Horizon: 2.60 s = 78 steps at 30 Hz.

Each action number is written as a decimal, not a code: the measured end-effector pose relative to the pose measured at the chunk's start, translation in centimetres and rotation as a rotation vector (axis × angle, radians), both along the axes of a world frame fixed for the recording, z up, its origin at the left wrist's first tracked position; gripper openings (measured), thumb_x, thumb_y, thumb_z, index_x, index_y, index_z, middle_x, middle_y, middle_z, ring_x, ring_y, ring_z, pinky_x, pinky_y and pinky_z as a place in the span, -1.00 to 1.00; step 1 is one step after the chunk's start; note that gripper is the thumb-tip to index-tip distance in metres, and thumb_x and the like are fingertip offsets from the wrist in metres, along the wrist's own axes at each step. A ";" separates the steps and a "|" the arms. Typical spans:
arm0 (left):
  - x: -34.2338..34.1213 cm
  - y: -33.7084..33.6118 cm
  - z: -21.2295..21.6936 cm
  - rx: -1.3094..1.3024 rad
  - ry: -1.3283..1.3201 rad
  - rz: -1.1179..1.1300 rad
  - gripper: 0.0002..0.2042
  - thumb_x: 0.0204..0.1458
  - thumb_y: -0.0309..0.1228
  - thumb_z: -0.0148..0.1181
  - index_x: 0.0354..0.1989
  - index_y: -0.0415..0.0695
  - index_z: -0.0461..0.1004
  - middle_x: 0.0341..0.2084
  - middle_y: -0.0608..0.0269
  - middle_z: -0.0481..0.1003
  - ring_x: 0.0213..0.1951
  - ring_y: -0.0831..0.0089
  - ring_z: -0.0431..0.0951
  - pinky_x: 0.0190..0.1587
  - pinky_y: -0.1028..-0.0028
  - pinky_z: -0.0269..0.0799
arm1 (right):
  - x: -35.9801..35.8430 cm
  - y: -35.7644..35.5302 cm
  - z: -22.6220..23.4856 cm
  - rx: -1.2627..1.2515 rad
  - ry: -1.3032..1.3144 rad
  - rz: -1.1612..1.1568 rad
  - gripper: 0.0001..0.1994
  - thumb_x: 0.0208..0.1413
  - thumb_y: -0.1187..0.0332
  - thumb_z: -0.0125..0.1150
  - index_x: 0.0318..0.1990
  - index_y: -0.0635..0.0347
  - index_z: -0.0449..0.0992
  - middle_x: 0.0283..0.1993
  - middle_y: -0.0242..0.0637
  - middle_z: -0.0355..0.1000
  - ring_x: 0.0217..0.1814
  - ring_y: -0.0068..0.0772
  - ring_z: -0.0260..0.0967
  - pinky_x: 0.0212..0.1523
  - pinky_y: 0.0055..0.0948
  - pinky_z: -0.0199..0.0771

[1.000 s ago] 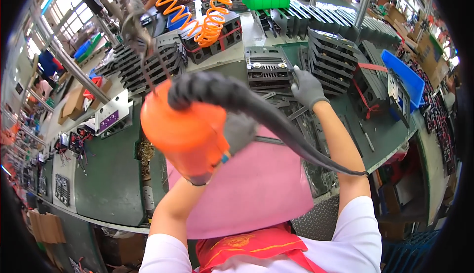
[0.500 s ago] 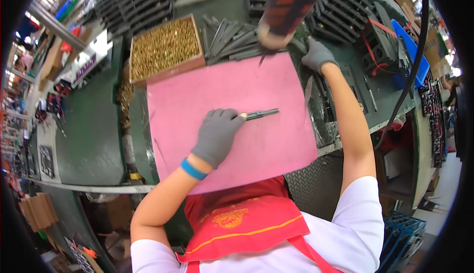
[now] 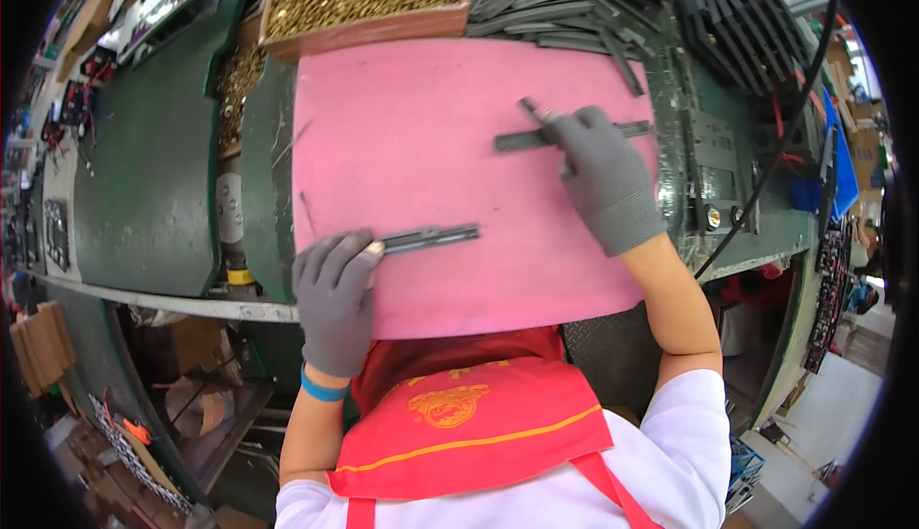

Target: Assemble metal panels and organizing strips using an electric screwdriver in a workshop.

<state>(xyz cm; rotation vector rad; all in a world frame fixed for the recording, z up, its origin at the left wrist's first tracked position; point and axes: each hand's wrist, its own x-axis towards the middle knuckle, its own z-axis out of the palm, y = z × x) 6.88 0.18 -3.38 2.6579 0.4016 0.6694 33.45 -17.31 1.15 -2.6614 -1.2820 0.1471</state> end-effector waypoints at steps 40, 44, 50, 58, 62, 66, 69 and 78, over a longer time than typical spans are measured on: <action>-0.2 0.1 1.7 -0.064 -0.007 0.148 -0.80 0.01 -0.52 0.32 -0.17 -0.14 0.57 0.02 0.00 0.52 0.08 -0.08 0.50 0.06 0.12 0.44 | -1.6 -4.7 -1.5 0.278 -0.046 0.119 -0.76 0.10 0.56 0.24 -0.06 0.20 0.63 0.08 -0.14 0.53 0.17 -0.06 0.45 0.13 -0.32 0.48; 4.0 1.0 3.0 -0.280 0.063 0.061 -0.79 0.05 -0.56 0.22 -0.11 -0.17 0.56 -0.22 0.07 0.53 -0.20 0.07 0.56 -0.17 0.21 0.48 | -1.6 -5.0 -2.0 0.399 0.145 0.055 -0.78 0.10 0.57 0.25 -0.09 0.22 0.63 0.05 -0.13 0.54 0.11 -0.11 0.48 0.10 -0.32 0.48; 10.3 0.5 1.4 -0.299 0.049 -0.022 -0.82 0.05 -0.60 0.24 -0.15 -0.22 0.56 -0.22 0.04 0.53 -0.23 0.09 0.57 -0.17 0.28 0.48 | -0.5 -5.5 -2.4 0.486 0.091 0.026 -0.81 0.11 0.57 0.25 -0.11 0.25 0.62 -0.07 -0.13 0.57 -0.08 -0.13 0.53 -0.05 -0.35 0.52; 12.2 0.4 1.6 -0.199 0.052 0.002 -0.89 0.02 -0.51 0.30 -0.27 -0.18 0.58 -0.34 0.14 0.52 -0.28 0.10 0.55 -0.22 0.25 0.47 | 1.5 -5.7 -1.9 0.410 0.266 0.119 -0.85 0.09 0.56 0.28 -0.17 0.25 0.61 -0.22 -0.22 0.56 -0.19 -0.19 0.52 -0.16 -0.37 0.50; 11.9 -1.0 2.1 -0.114 -0.046 -0.291 -0.88 -0.02 -0.48 0.34 -0.28 -0.11 0.60 -0.38 0.22 0.53 -0.26 0.16 0.54 -0.20 0.27 0.46 | 1.0 -4.3 -2.4 0.429 0.262 0.137 -0.84 0.08 0.53 0.29 -0.16 0.21 0.61 -0.26 -0.23 0.55 -0.19 -0.18 0.51 -0.16 -0.34 0.49; 11.4 -1.6 2.1 -0.111 0.111 -0.250 -0.83 -0.04 -0.46 0.36 -0.23 -0.06 0.62 -0.38 0.25 0.54 -0.23 0.19 0.53 -0.18 0.29 0.45 | 0.8 -2.9 -2.1 0.483 0.203 0.145 -0.83 0.08 0.48 0.31 -0.15 0.14 0.61 -0.21 -0.25 0.55 -0.13 -0.17 0.49 -0.10 -0.28 0.48; 10.7 -1.0 2.2 -0.102 0.106 -0.189 -0.80 -0.03 -0.45 0.36 -0.19 -0.06 0.63 -0.34 0.21 0.54 -0.21 0.15 0.53 -0.16 0.28 0.45 | 0.3 -2.0 -1.6 0.474 0.135 0.274 -0.81 0.06 0.42 0.33 -0.14 0.09 0.61 -0.10 -0.28 0.54 -0.03 -0.16 0.47 0.02 -0.18 0.43; 5.6 1.0 4.2 -0.014 0.173 0.058 -0.63 0.12 -0.33 0.25 0.10 -0.11 0.50 0.09 -0.02 0.45 0.10 -0.07 0.44 0.14 0.10 0.34 | -0.8 -2.0 -4.2 0.385 0.210 0.417 -0.76 0.00 0.40 0.38 -0.13 0.10 0.61 0.06 -0.35 0.54 0.05 -0.15 0.43 0.15 -0.22 0.36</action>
